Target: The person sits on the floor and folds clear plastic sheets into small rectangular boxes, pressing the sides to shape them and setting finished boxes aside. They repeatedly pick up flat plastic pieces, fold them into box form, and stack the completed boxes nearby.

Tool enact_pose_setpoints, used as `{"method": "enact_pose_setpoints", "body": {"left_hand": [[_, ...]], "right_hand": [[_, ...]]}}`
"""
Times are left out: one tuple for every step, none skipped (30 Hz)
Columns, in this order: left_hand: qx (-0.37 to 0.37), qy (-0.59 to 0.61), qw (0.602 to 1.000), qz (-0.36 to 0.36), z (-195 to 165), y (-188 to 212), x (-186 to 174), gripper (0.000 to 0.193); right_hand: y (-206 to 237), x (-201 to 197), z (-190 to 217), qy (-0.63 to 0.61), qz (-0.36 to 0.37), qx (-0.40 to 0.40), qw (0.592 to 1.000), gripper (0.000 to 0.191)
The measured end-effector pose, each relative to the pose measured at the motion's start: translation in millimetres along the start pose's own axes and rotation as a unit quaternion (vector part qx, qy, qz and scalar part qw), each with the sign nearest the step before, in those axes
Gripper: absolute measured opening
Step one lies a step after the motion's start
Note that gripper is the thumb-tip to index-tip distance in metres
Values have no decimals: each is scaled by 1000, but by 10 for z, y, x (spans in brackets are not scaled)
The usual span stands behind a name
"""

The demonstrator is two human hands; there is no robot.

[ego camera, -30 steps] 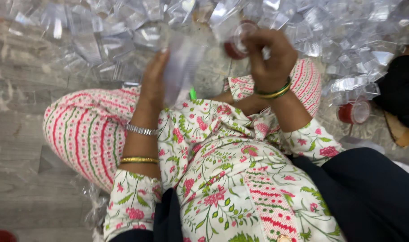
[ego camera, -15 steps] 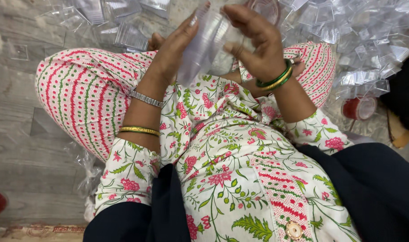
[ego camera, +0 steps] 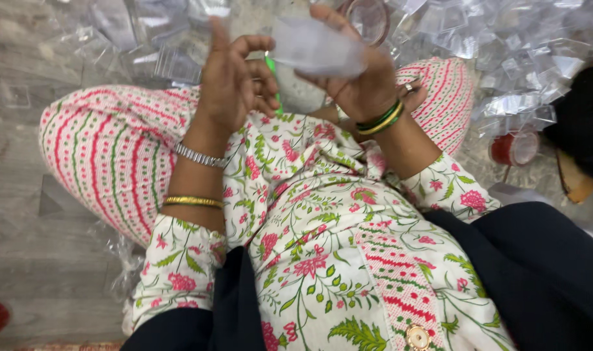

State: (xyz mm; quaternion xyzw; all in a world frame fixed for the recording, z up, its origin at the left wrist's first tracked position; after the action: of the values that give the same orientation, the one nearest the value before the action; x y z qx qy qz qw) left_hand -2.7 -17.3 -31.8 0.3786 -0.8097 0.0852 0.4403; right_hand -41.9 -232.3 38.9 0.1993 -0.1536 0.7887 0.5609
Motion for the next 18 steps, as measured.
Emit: {"method": "enact_pose_setpoints", "body": {"left_hand": [[10, -4, 1000, -17, -19, 12, -21, 97], [21, -7, 999, -34, -19, 30, -35, 98], [31, -11, 998, -51, -19, 43, -52, 99], [39, -17, 995, -87, -15, 44, -77, 95], [48, -23, 991, -123, -3, 44, -97, 91], [57, -29, 985, -159, 6, 51, -121, 87], [60, -24, 984, -165, 13, 60, -133, 86], [63, -19, 983, -171, 16, 79, -151, 85], [66, -14, 982, -178, 16, 92, -167, 84], [64, -12, 982, -178, 27, 101, -172, 83], [63, -10, 982, -179, 34, 114, -177, 82], [61, -9, 982, -180, 34, 119, -184, 81], [65, -3, 981, -181, 32, 127, -187, 78], [68, 3, 981, -183, 28, 134, -189, 75], [69, 9, 980, -186, 24, 148, -189, 72], [84, -13, 975, -203, 24, 196, -186, 68], [98, -33, 970, -221, 27, 247, -181, 64], [115, -53, 963, -237, 24, 269, -172, 60]], "right_hand": [[53, -36, 66, -134, -21, 41, 990, 111], [87, -57, 133, -144, -29, 42, 988, 108], [130, -64, 197, -156, -36, 44, 986, 104], [170, -56, 243, -169, -44, 46, 984, 101], [207, -42, 281, -163, -47, 45, 984, 104], [252, -26, 315, -157, -50, 45, 985, 107], [300, -11, 339, -151, -55, 46, 986, 110], [350, -2, 351, -152, -60, 46, 985, 111], [400, -5, 350, -154, -64, 47, 985, 112], [460, -18, 336, -156, -69, 49, 984, 113], [540, -61, 324, -155, -90, 44, 983, 111], [632, -125, 311, -155, -111, 38, 981, 110], [739, -213, 295, -155, -132, 33, 978, 108], [862, -339, 323, -147, -151, -3, 977, 106], [1020, -488, 375, -140, -172, -38, 974, 104], [1246, -646, 465, -110, -189, -72, 973, 101], [1482, -822, 550, -79, -208, -105, 969, 98], [1750, -1016, 690, -47, -237, -139, 961, 92]]}}
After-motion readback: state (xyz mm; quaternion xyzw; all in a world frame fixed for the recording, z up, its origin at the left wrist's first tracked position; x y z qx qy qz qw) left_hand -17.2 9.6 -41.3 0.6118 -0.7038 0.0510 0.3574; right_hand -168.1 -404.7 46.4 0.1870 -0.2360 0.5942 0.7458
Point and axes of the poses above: each hand's wrist, its own y-axis away from the middle knuckle, its own x-axis out of the palm, z = x × y, the point moved 3 cm from there along -y, towards the middle knuckle, and after that the axes turned 4 degrees about -x, right-handed, at the moved point
